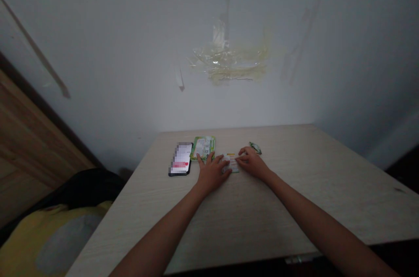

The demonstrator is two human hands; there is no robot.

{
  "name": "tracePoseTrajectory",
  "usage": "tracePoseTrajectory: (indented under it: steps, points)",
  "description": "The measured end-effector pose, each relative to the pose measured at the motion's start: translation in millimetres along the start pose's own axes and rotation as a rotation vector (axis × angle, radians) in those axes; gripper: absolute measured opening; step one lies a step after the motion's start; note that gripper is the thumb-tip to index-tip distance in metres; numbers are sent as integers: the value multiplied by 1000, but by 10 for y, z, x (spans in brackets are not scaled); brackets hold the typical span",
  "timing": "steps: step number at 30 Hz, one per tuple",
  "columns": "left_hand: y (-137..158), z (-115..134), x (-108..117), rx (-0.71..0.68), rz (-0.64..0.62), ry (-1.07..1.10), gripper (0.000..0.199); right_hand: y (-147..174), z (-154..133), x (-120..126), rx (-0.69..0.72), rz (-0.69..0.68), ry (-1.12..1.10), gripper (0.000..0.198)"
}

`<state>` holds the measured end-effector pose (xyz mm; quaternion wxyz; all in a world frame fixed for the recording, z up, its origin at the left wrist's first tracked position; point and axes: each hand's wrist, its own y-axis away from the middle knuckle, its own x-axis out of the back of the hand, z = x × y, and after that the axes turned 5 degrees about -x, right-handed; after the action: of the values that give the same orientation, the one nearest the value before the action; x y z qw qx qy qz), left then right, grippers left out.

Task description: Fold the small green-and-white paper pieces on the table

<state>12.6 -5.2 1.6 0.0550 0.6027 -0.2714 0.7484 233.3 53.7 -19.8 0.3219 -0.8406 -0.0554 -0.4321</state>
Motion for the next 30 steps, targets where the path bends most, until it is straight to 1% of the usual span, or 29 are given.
tracePoseTrajectory:
  steps: [5, 10, 20, 24, 30]
  points:
    - [-5, -6, -15, 3, 3, -2, 34, 16, -40, 36, 51, -22, -51, 15]
    - [5, -17, -43, -12, 38, -17, 34, 56, -67, 100, 116, -57, -111, 14]
    - [-1, -26, -51, -10, 41, -5, 33, 96, -80, 223, 192, -188, -191, 10]
    - [-3, -18, -47, -1, 34, -9, 33, 112, -85, 231, 201, -224, -235, 11]
    - [3, -15, -34, -4, 34, -9, 34, 130, -91, 235, 168, -253, -296, 13]
